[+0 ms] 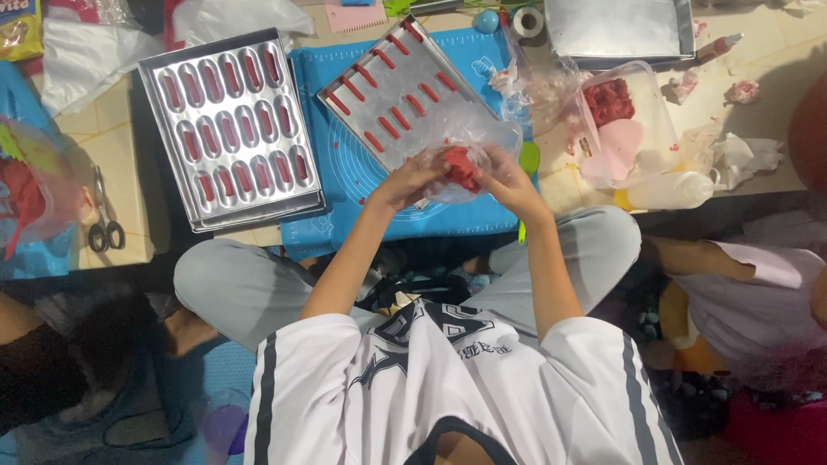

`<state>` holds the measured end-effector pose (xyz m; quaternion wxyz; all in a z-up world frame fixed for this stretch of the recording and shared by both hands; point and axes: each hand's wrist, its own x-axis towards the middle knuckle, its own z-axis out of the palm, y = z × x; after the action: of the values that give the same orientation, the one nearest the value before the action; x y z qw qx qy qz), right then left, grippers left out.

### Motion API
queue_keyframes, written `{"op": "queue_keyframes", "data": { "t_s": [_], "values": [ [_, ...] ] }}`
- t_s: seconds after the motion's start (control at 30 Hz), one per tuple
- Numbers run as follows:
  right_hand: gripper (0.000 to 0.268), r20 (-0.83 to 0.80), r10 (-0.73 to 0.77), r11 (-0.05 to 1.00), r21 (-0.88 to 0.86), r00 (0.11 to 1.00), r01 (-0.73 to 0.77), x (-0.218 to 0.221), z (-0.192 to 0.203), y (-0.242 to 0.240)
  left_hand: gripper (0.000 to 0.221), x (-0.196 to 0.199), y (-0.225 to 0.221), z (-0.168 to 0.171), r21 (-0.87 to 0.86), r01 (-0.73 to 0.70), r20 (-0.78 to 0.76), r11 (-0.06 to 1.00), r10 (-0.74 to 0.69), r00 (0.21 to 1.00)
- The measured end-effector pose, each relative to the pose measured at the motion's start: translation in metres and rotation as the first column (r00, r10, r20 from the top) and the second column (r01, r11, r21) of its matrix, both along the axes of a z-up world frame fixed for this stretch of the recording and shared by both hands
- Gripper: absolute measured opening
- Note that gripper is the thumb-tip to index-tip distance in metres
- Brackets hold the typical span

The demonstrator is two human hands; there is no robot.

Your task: Filling a plastic piping bag with red icing using a spatula and scraper while sitting on the floor.

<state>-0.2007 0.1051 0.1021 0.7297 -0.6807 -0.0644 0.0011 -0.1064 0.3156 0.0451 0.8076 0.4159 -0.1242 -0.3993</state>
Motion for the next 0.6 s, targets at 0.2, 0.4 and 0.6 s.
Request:
{"op": "queue_keyframes", "data": {
  "t_s": [0.2, 0.4, 0.6],
  "values": [
    [0.039, -0.052, -0.180, 0.983, 0.037, 0.982, 0.182, 0.002, -0.035, 0.002, 0.095, 0.003, 0.018, 0.006, 0.118, -0.035, 0.011, 0.992, 0.034, 0.999],
    [0.035, 0.129, -0.158, 0.783, -0.588, 0.979, 0.204, 0.011, 0.015, 0.017, 0.016, 0.011, 0.018, 0.012, 0.273, -0.314, 0.696, 0.909, 0.038, 0.717],
    [0.042, 0.275, -0.110, 0.863, -0.450, 0.955, 0.229, 0.025, 0.003, -0.013, 0.017, 0.010, 0.023, 0.077, 0.101, -0.243, 0.661, 0.965, 0.118, 0.741]
  ]
}}
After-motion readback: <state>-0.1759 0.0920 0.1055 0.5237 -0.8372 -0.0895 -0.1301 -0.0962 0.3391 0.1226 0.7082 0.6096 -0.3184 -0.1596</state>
